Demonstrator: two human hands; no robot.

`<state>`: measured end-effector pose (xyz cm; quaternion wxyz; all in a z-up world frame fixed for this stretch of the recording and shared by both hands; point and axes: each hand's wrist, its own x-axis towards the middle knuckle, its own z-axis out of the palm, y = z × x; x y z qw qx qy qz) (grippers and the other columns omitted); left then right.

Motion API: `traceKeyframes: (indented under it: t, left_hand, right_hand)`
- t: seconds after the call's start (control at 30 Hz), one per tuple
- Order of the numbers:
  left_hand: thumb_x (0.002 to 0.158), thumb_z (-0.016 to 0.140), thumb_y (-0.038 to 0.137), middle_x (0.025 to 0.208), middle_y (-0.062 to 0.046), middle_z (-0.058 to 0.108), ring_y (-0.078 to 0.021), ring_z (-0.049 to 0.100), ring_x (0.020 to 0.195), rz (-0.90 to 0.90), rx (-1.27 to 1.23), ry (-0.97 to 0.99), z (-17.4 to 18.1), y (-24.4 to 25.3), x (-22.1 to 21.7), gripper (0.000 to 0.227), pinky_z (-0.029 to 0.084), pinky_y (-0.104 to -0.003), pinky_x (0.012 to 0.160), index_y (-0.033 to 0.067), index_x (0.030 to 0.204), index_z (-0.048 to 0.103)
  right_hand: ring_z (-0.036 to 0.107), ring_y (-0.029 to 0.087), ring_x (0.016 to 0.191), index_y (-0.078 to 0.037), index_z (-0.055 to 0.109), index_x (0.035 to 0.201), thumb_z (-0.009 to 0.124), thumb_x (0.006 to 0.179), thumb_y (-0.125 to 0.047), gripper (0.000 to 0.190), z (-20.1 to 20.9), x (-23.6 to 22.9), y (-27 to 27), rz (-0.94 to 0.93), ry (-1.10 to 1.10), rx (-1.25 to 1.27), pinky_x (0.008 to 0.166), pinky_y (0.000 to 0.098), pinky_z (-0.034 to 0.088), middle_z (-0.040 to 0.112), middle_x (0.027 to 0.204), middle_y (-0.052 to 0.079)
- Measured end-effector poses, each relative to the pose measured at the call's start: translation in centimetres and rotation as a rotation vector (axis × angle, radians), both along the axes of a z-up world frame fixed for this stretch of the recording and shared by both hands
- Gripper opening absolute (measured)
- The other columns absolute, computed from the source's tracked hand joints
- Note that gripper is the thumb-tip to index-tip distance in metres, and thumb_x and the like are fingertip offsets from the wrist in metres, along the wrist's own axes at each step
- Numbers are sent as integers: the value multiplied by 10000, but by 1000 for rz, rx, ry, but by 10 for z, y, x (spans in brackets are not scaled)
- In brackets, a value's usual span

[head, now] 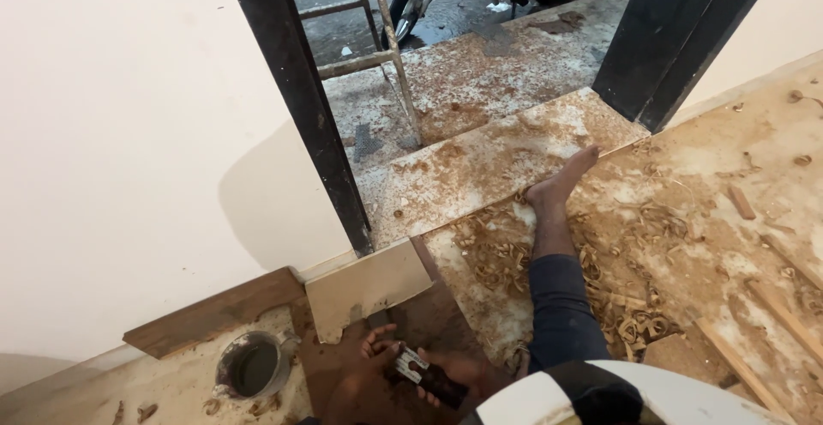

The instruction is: Shave or plane a piece of wood using a hand plane.

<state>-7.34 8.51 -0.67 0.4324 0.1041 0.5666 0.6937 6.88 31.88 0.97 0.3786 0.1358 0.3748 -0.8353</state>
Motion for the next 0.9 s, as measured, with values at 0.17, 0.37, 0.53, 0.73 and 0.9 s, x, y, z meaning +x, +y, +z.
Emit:
traceKeyframes:
  t: [0.17,0.37,0.53,0.73,0.9]
  left_hand:
    - [898,754,137,1047,-84,784,-123,723,888,39,-18,42,-16,2,0,458,595,-276,759,92,1326,598]
    - [944,759,161,961,-74,763,-131,710,892,38,-4,42,-34,2,-2,333,588,-275,785,27,1229,653]
    - [917,753,156,992,-104,779,-157,716,906,30,-61,40,0,3,4,442,576,-298,787,75,1330,617]
    - [908,744,133,1231,-101,766,-188,712,1093,-18,29,84,32,-1,11,558,571,-339,938,84,1425,538]
    - [922,742,169,1352,-104,682,-204,631,1246,-77,138,102,29,-5,9,605,509,-366,1044,93,1472,501]
  right_hand:
    - [714,201,732,-44,628,1253,520,1079,-625,617,7,3,-2,42,13,0,685,330,607,739,899,127]
    - [710,188,694,-25,626,1231,501,1078,-646,652,16,5,-5,75,56,61,667,309,606,744,890,114]
    - [707,185,705,-67,613,1269,497,1080,-636,612,18,2,0,99,1,6,678,313,606,739,909,103]
    - [705,188,691,-57,632,1297,489,1056,-660,664,1,2,1,22,3,-28,658,316,600,733,887,110]
    - [704,198,669,-55,635,1255,478,1020,-666,672,42,-13,12,-58,60,27,637,326,599,735,866,113]
